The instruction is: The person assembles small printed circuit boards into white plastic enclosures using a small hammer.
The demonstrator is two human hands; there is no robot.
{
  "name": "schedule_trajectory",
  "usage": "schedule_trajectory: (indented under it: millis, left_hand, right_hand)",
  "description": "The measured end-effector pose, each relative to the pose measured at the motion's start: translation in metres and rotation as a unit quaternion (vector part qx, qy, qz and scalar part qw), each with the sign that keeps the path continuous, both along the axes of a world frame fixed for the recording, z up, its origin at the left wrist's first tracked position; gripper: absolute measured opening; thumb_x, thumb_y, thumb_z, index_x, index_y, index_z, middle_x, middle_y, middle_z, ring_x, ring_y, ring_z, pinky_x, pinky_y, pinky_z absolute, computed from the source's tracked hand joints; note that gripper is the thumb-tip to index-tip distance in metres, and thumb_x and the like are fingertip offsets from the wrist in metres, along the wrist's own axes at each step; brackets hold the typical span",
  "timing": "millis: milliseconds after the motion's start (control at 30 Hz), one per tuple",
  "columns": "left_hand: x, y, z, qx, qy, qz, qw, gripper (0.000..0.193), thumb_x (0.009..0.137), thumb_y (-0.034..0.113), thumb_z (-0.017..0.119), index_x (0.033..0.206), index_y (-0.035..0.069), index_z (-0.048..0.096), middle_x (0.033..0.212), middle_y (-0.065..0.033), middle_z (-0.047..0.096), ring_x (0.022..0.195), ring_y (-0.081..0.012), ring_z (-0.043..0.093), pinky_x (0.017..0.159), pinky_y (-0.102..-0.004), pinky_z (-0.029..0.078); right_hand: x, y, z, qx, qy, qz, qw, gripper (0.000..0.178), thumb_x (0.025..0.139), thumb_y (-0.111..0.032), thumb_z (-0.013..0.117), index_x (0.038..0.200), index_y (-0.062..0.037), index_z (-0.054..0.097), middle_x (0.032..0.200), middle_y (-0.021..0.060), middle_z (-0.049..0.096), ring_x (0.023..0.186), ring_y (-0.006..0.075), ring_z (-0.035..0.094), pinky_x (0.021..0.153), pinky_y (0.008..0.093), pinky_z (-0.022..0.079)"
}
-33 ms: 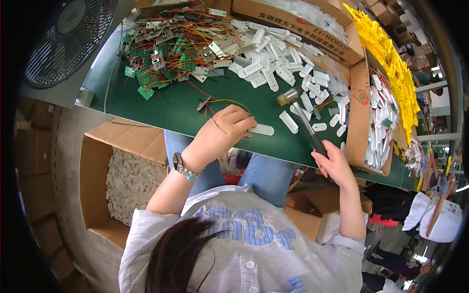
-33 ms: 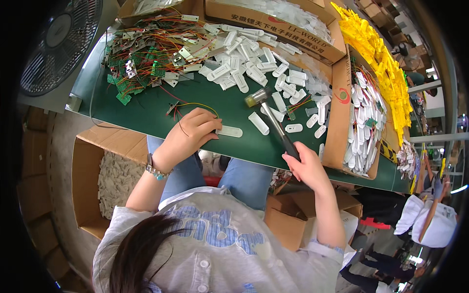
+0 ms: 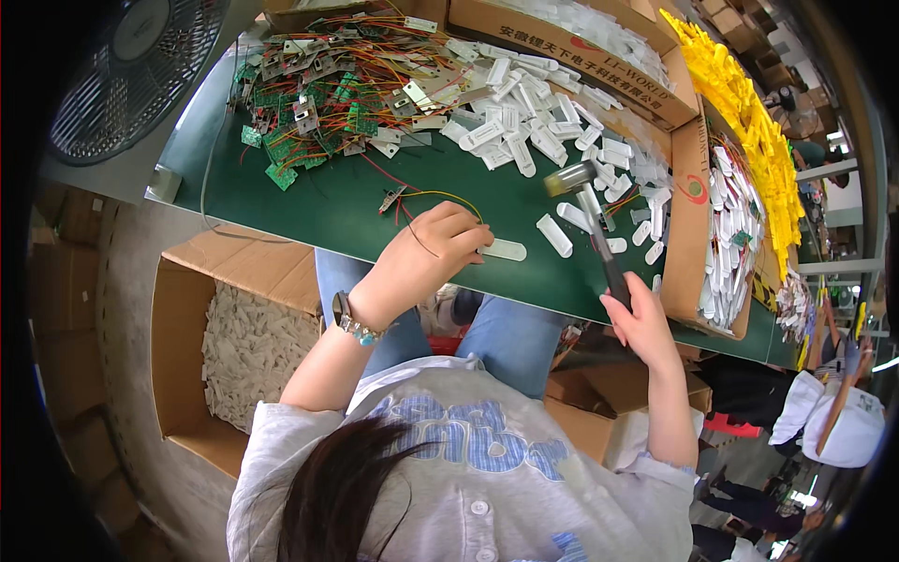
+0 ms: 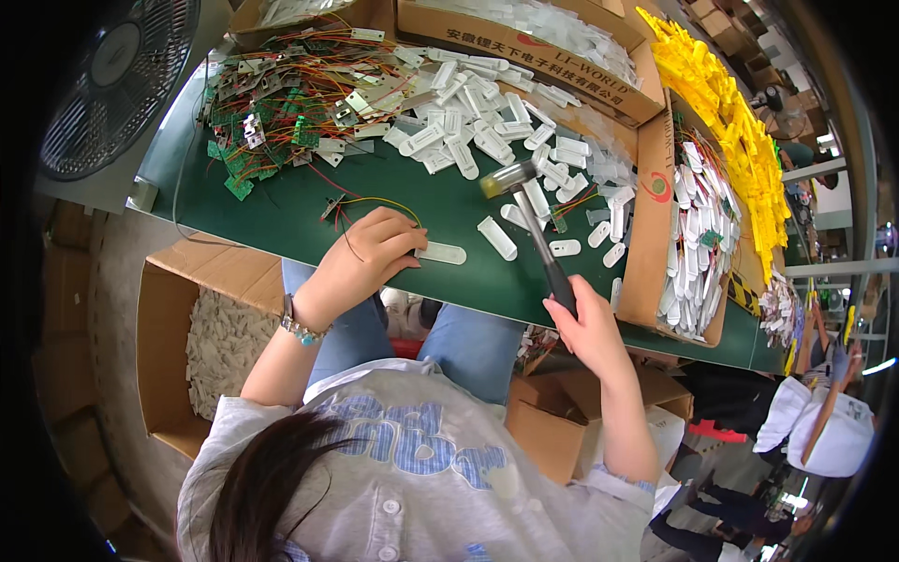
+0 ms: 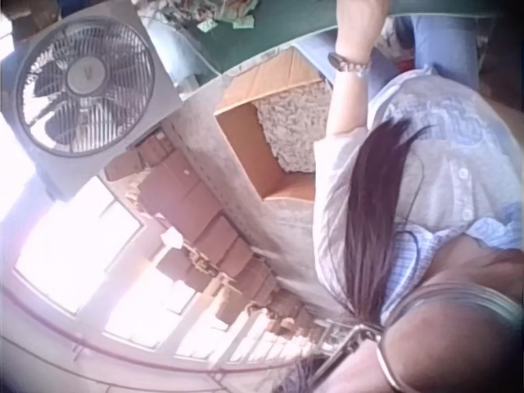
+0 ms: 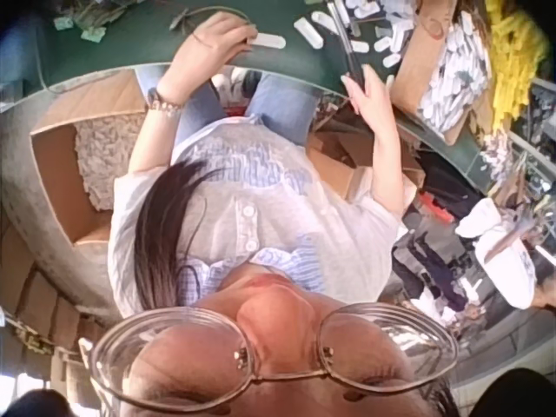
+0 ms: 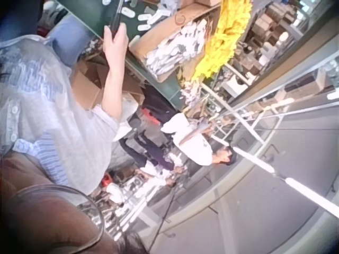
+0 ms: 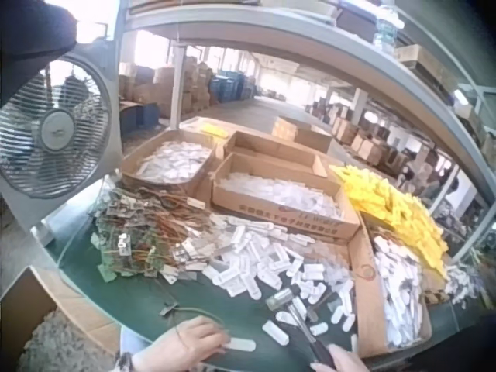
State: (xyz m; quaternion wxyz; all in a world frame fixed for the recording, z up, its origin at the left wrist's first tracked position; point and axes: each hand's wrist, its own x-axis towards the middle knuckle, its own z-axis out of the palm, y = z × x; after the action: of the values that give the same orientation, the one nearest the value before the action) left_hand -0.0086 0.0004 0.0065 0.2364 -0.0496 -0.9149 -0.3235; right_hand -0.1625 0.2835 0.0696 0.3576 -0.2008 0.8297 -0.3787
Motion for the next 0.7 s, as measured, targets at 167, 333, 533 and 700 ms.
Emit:
schedule_trajectory:
  millis: [167, 333, 533, 700]
  left_hand:
    - [0.0, 0.001, 0.0, 0.006, 0.005, -0.005, 1.0, 0.024, 0.077, 0.013, 0.075, 0.097, 0.006, 0.065, 0.101, -0.0068, 0.066, 0.101, -0.0286, 0.061, 0.087, -0.0393, 0.052]
    - [0.001, 0.0, 0.0, -0.004, -0.005, -0.009, 1.0, 0.024, 0.077, 0.013, 0.075, 0.097, 0.006, 0.064, 0.101, -0.0068, 0.066, 0.101, -0.0282, 0.061, 0.088, -0.0391, 0.052]
    - [0.002, -0.002, -0.002, 0.006, 0.004, -0.012, 1.0, 0.029, 0.076, 0.012, 0.077, 0.1, 0.005, 0.063, 0.1, -0.0077, 0.066, 0.101, -0.0291, 0.061, 0.087, -0.0395, 0.052]
    - [0.004, 0.002, -0.002, 0.057, -0.036, 0.014, 0.998, 0.04, 0.075, 0.013, 0.079, 0.107, 0.001, 0.057, 0.105, -0.0103, 0.067, 0.105, -0.0324, 0.061, 0.087, -0.0405, 0.052]
  right_hand:
    - [0.042, 0.025, -0.018, -0.008, 0.276, 0.053, 0.96, 0.019, 0.096, -0.012, 0.063, 0.108, -0.0006, 0.053, 0.072, 0.0146, 0.063, 0.063, 0.0328, 0.065, 0.061, 0.037, 0.05]
    - [0.065, 0.028, 0.003, -0.022, 0.31, -0.026, 0.95, 0.019, 0.095, -0.009, 0.063, 0.109, 0.0005, 0.054, 0.076, 0.0201, 0.065, 0.066, 0.0377, 0.066, 0.059, 0.0373, 0.05]
    - [0.061, 0.028, -0.022, 0.093, 0.419, 0.107, 0.897, 0.022, 0.092, -0.01, 0.065, 0.11, -0.001, 0.056, 0.08, 0.0191, 0.067, 0.07, 0.0383, 0.067, 0.06, 0.0452, 0.052]
    - [0.071, 0.02, -0.012, -0.062, 0.357, -0.084, 0.928, 0.019, 0.094, -0.007, 0.062, 0.11, 0.0018, 0.055, 0.079, 0.0184, 0.067, 0.066, 0.0367, 0.068, 0.058, 0.0396, 0.051]
